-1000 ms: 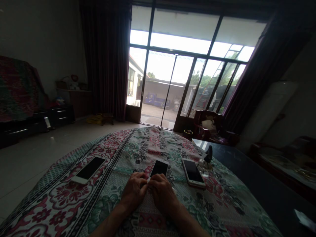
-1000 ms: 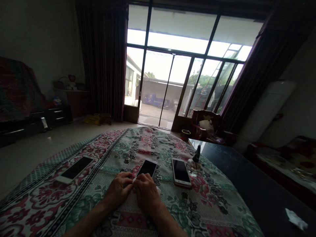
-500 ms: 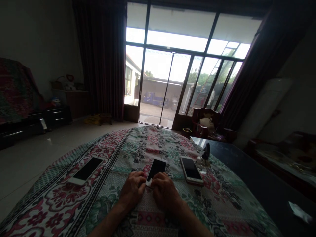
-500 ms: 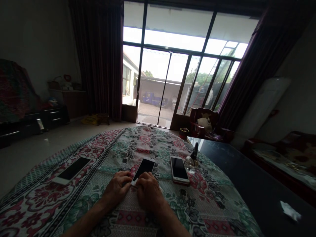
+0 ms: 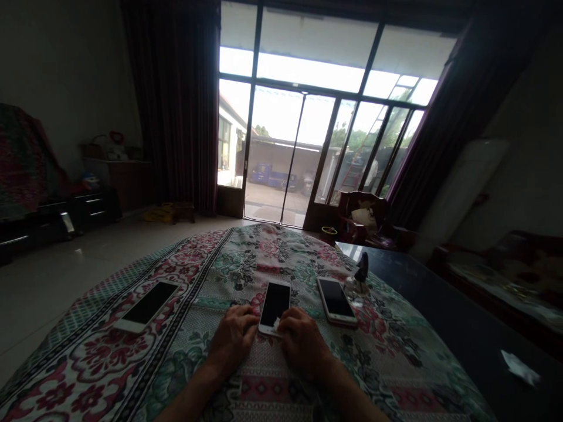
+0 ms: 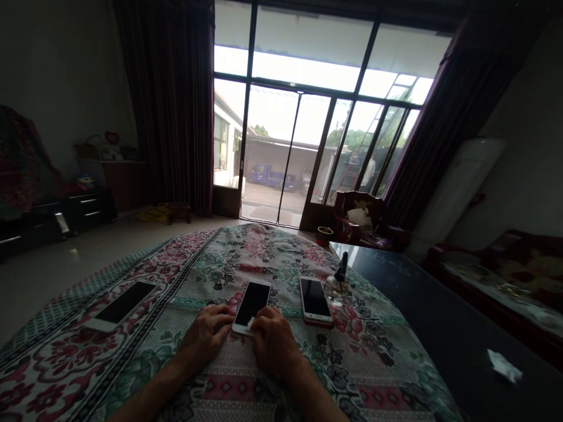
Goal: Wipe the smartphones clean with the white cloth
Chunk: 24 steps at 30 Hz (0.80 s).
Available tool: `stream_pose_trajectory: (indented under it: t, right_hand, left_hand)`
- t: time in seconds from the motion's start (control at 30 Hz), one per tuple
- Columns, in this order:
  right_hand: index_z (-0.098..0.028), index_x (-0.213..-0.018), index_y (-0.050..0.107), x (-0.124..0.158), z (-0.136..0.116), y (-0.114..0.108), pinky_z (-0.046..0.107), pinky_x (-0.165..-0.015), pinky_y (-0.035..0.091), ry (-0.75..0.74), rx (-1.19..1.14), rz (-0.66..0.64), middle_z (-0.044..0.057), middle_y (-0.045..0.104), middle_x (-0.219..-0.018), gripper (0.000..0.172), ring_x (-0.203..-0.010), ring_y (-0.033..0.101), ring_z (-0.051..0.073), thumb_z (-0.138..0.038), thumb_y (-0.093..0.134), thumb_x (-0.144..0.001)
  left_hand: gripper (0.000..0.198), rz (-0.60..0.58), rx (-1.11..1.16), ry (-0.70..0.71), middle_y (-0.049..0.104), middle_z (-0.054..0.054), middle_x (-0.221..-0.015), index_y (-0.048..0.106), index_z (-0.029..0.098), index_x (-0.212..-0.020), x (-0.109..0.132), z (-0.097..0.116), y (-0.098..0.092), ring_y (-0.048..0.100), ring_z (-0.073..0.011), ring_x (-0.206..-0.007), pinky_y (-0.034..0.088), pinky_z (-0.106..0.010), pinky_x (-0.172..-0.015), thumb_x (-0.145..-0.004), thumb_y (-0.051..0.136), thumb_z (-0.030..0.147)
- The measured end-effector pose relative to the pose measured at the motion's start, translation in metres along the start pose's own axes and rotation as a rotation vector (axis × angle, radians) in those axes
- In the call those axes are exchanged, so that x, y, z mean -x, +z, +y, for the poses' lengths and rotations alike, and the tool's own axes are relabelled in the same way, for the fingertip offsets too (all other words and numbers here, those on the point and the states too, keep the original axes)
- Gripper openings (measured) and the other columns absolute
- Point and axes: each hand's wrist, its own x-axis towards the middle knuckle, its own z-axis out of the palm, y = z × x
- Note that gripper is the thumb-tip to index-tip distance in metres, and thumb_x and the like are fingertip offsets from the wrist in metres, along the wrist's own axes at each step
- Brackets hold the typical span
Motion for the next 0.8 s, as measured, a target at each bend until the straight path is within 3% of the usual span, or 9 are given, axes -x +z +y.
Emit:
stream_pose_trajectory:
  t: [0.17, 0.37, 0.6, 0.8]
  right_hand:
    - [-0.02, -0.078, 0.069, 0.0, -0.004, 0.0, 0.029, -0.081, 0.045, -0.006, 0.006, -0.011, 0.004, 0.064, -0.088, 0.027, -0.085, 0.058, 0.017, -0.001, 0.05, -0.073]
    - [-0.022, -0.091, 0.07, -0.004, -0.018, 0.004, 0.03, -0.086, 0.043, -0.092, 0.028, -0.142, 0.003, 0.064, -0.096, 0.027, -0.091, 0.056, 0.017, -0.005, 0.052, -0.079]
    - [-0.021, -0.071, 0.069, 0.0, -0.01, -0.013, 0.028, -0.083, 0.044, 0.004, 0.034, -0.115, 0.002, 0.066, -0.086, 0.026, -0.084, 0.059, 0.015, -0.002, 0.052, -0.07]
    - [-0.021, -0.075, 0.07, 0.001, -0.007, -0.014, 0.03, -0.088, 0.042, -0.039, 0.04, -0.148, 0.001, 0.066, -0.087, 0.024, -0.084, 0.058, 0.016, -0.003, 0.053, -0.073]
  left_hand:
    - [0.027, 0.009, -0.008, 0.007, 0.071, -0.007, -0.113, 0.078, 0.026, -0.097, 0.002, 0.001, 0.0, 0.057, -0.0275, -0.112, 0.045, -0.042, -0.101, -0.074, 0.067, 0.02]
    - [0.027, 0.016, -0.044, 0.011, 0.071, -0.007, -0.115, 0.077, 0.026, -0.101, 0.001, -0.003, 0.003, 0.058, -0.0276, -0.114, 0.045, -0.043, -0.102, -0.077, 0.066, 0.021]
    - [0.026, 0.016, -0.047, -0.002, 0.072, -0.007, -0.114, 0.078, 0.027, -0.1, 0.001, -0.003, 0.003, 0.059, -0.0272, -0.114, 0.046, -0.042, -0.101, -0.076, 0.068, 0.022]
    - [0.027, -0.021, -0.072, 0.0, 0.071, -0.007, -0.116, 0.078, 0.025, -0.101, 0.0, -0.003, 0.001, 0.057, -0.0272, -0.115, 0.045, -0.041, -0.102, -0.077, 0.066, 0.02]
